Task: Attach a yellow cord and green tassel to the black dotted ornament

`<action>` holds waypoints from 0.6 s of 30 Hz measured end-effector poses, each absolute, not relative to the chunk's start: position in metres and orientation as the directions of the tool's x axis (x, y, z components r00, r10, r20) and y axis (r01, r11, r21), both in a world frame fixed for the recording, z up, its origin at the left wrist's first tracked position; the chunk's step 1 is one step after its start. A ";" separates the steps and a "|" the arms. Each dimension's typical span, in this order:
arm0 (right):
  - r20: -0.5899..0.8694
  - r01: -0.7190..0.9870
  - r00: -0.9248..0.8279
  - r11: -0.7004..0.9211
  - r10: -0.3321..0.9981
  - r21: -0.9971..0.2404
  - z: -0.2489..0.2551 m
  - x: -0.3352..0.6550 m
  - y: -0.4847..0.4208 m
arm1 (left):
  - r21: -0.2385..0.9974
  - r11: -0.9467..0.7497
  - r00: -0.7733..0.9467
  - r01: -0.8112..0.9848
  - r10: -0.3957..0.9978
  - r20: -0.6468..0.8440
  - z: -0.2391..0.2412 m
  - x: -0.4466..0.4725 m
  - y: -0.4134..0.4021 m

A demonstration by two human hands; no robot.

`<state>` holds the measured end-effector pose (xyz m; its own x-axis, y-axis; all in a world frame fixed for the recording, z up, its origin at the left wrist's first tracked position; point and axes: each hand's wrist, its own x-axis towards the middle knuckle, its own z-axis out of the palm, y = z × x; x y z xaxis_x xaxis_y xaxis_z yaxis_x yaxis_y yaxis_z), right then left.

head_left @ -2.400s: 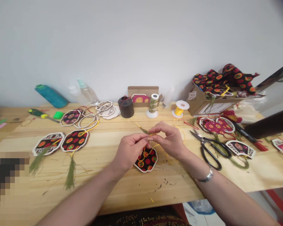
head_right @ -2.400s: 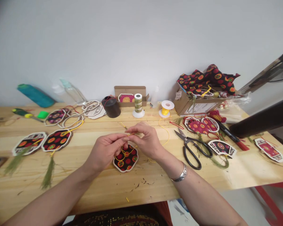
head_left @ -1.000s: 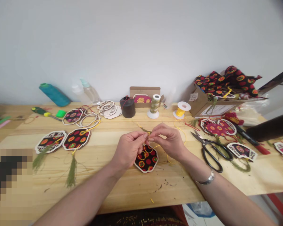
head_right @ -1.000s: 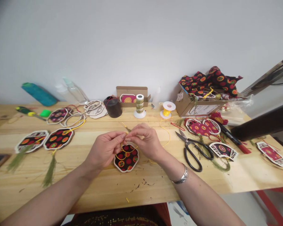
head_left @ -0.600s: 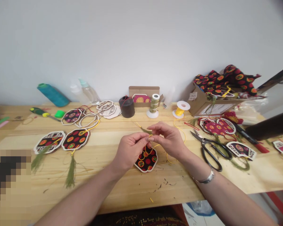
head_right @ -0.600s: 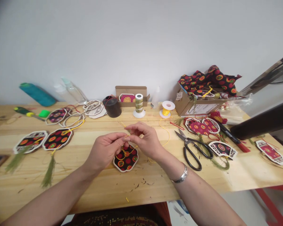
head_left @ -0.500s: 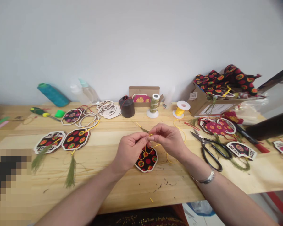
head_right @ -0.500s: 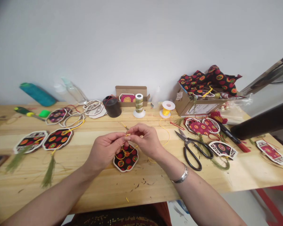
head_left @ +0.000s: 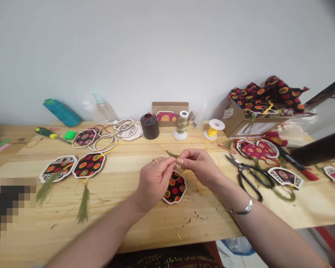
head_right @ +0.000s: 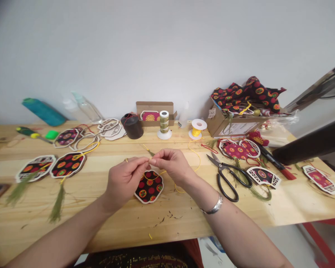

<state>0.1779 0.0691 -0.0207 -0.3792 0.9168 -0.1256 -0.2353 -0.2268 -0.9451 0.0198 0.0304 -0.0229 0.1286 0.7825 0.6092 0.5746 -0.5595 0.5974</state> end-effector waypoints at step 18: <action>-0.262 -0.367 -0.586 -0.539 0.767 -0.758 -0.020 0.180 0.069 | 0.690 -0.568 0.155 0.448 0.810 0.566 -0.017 0.020 0.031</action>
